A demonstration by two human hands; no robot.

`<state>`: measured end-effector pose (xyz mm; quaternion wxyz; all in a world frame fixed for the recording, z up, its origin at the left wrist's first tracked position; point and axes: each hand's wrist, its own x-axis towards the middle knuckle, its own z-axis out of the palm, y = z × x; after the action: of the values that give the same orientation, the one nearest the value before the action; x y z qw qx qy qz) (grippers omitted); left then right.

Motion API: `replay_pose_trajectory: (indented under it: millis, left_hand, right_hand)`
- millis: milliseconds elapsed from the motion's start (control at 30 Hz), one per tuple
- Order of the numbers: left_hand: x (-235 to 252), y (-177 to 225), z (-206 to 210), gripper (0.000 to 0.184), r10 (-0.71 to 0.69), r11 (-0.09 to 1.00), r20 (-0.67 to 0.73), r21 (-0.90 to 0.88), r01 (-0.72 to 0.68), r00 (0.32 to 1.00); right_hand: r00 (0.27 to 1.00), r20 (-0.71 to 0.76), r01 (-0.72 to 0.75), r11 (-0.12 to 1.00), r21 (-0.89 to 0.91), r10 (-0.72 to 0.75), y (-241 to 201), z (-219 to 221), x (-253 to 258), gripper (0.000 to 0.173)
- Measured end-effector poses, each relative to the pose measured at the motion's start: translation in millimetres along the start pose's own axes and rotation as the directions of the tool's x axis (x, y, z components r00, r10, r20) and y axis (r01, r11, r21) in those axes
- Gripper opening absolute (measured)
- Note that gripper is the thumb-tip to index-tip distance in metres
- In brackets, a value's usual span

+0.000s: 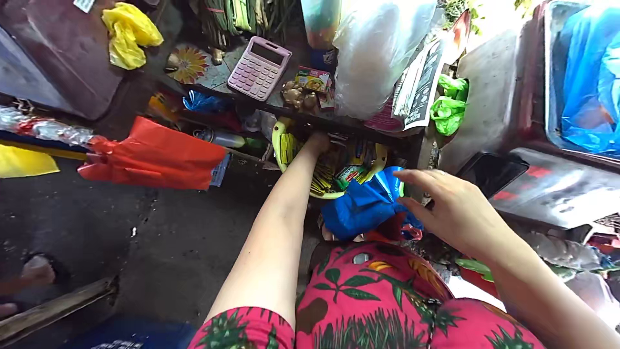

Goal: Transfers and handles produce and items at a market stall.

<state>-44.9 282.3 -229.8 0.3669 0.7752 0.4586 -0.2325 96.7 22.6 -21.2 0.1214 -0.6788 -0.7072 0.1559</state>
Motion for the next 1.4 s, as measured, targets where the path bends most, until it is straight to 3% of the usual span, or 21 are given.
replay_pose_trajectory:
  millis: [133,300,467,567,633,733,800,933,1067,1133,1267,1400]
  left_hand:
    - [3.3,-0.7,7.0,0.042,-0.064,0.988,-0.114,-0.146,0.047,0.991]
    - [12.4,11.3,12.2,0.062,-0.040,0.929,-0.369,-0.357,-0.102,0.929]
    - [11.6,19.3,29.5,0.069,-0.130,0.894,-0.429,-0.441,-0.082,0.894]
    - [1.5,22.0,42.3,0.100,-0.194,0.905,-0.465,-0.425,-0.026,0.864]
    - [-3.5,26.0,49.5,0.109,-0.228,0.897,-0.476,-0.442,-0.008,0.849]
    - [4.0,31.7,50.8,0.092,-0.202,0.940,-0.422,-0.336,0.055,0.884]
    - [12.2,33.8,51.4,0.082,-0.177,0.934,-0.448,-0.358,0.005,0.876]
    - [26.7,41.8,53.4,0.093,-0.264,0.806,-0.575,-0.572,-0.150,0.774]
    - [11.8,48.5,43.9,0.098,-0.269,0.801,-0.481,-0.592,-0.083,0.834]
    - [15.2,44.9,49.2,0.093,-0.281,0.785,-0.508,-0.610,-0.109,0.814]
    - [22.4,47.2,54.5,0.062,-0.149,0.953,-0.572,-0.300,-0.037,0.807]
    - [33.6,53.1,63.5,0.058,-0.148,0.964,-0.631,-0.263,-0.030,0.762]
  right_hand:
    - [0.995,-0.096,-0.006,1.000,0.018,0.008,10.1,-10.2,-40.8,0.038]
    - [0.984,-0.175,-0.015,0.999,0.037,0.021,8.6,-13.4,-62.0,0.036]
    - [0.980,-0.197,0.023,0.997,0.070,-0.009,6.9,-16.0,-74.6,0.033]
    - [0.976,-0.217,0.044,0.995,0.085,-0.025,10.7,-15.4,-82.8,0.031]
    - [0.976,-0.215,0.050,0.995,0.091,-0.029,12.9,-13.7,-87.3,0.031]
    - [0.976,-0.216,0.051,0.996,0.076,-0.034,14.8,-12.6,-92.3,0.031]
    - [0.973,-0.228,0.055,0.996,0.075,-0.036,16.5,-13.2,-95.9,0.031]
    - [0.966,-0.257,0.034,0.997,0.072,-0.015,22.1,-19.9,-103.7,0.031]
    - [0.955,-0.298,0.002,0.998,0.061,0.016,28.4,-32.1,-117.5,0.031]
    - [0.947,-0.320,-0.012,0.998,0.061,0.031,34.7,-39.2,-124.4,0.029]
    - [0.943,-0.329,-0.040,0.997,0.061,0.058,47.6,-48.5,-136.0,0.028]
    - [0.914,-0.393,-0.079,0.994,0.082,0.105,64.0,-66.0,-148.7,0.028]
